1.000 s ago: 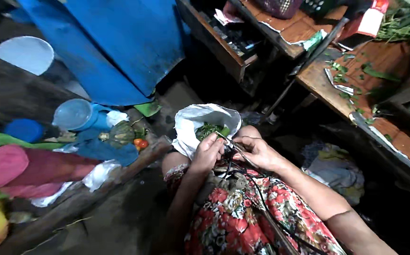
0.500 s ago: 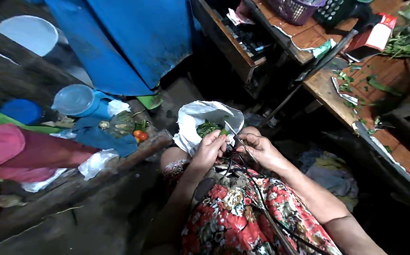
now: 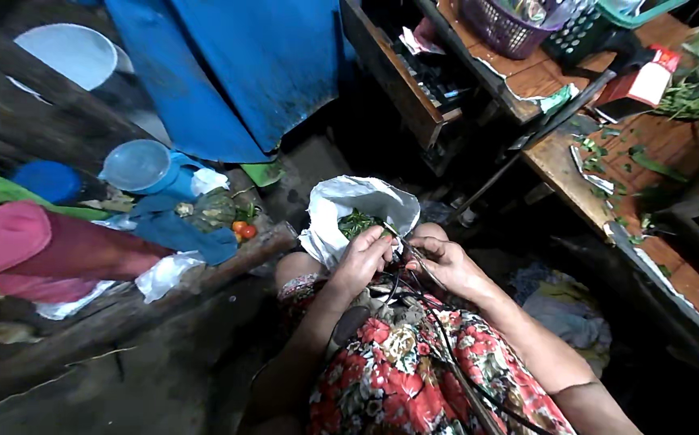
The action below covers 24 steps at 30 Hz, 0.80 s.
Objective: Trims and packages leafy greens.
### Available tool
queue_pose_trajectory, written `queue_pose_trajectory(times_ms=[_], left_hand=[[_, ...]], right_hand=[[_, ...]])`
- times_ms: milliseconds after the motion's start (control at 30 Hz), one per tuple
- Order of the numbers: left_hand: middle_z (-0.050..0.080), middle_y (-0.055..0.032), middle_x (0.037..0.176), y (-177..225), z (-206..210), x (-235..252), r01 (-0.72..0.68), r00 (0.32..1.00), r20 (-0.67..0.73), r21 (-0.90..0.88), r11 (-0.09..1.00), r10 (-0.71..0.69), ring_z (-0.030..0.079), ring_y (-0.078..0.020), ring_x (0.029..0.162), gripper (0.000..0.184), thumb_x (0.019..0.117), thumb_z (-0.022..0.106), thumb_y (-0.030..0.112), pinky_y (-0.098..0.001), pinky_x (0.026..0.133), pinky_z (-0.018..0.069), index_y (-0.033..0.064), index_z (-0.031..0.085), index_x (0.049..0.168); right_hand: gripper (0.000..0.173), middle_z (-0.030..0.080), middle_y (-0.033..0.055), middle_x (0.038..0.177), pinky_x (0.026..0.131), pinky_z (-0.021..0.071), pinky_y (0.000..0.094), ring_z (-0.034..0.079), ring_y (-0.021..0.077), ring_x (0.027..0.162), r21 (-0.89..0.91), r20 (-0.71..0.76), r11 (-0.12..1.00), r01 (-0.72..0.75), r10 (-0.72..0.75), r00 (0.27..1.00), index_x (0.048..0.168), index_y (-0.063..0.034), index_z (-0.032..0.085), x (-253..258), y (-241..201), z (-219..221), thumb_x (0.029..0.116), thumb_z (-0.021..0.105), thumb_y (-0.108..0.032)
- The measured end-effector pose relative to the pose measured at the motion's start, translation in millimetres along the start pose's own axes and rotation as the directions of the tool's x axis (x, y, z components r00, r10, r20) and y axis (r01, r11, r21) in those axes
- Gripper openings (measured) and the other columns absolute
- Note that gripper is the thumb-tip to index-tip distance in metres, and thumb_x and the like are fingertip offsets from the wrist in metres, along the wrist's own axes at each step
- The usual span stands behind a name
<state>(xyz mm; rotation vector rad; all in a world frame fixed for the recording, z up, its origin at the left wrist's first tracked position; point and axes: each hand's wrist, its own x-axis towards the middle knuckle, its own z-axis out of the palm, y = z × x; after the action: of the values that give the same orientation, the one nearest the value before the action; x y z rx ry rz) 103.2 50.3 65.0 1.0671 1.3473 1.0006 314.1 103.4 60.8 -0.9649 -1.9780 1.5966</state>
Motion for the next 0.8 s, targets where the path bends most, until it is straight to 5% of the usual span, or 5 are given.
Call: queue_pose_trajectory(times_ms=[433,600,800], left_hand=[[0.062,0.003,0.075,-5.1,-0.3,-3.1,-0.027,0.994,-0.101,0.106,0.994,0.038,0.053,-0.0031,0.059,0.03,0.1092,0.039,0.016,-0.0192,0.057,0.0457,0.0045,0.065,0.101],[0.061,0.0027,0.073,-3.3,2.5,-2.6,-0.035,0.986,-0.161,0.045,0.998,0.042,0.053,-0.0027,0.057,0.027,0.1093,0.04,0.014,-0.0177,0.056,0.0451,0.004,0.063,0.099],[0.059,0.0032,0.074,-3.1,3.6,-0.7,-0.034,0.999,-0.017,0.134,0.99,0.036,0.052,-0.0035,0.059,0.029,0.1086,0.04,0.016,-0.0202,0.058,0.0464,0.0032,0.064,0.102]], right_hand=[[0.032,0.068,-0.0018,0.085,0.066,0.0526,0.0196,0.061,0.0011,0.07,0.086,-0.043,0.996,0.012,-0.008,0.999,0.121,-0.0018,0.068,-2.4,3.1,-5.2,0.0989,0.068,-0.025],[0.042,0.071,0.0025,0.102,0.082,0.0563,0.0247,0.066,0.0045,0.088,0.052,0.004,0.998,-0.023,0.023,1.0,0.126,-0.0026,0.065,-1.7,8.0,-4.5,0.0959,0.071,-0.031],[0.048,0.07,0.0028,0.105,0.082,0.0549,0.0214,0.065,0.0024,0.089,-0.004,0.069,0.999,-0.041,0.041,0.997,0.129,-0.0026,0.064,-3.8,1.9,-2.4,0.0956,0.071,-0.036]])
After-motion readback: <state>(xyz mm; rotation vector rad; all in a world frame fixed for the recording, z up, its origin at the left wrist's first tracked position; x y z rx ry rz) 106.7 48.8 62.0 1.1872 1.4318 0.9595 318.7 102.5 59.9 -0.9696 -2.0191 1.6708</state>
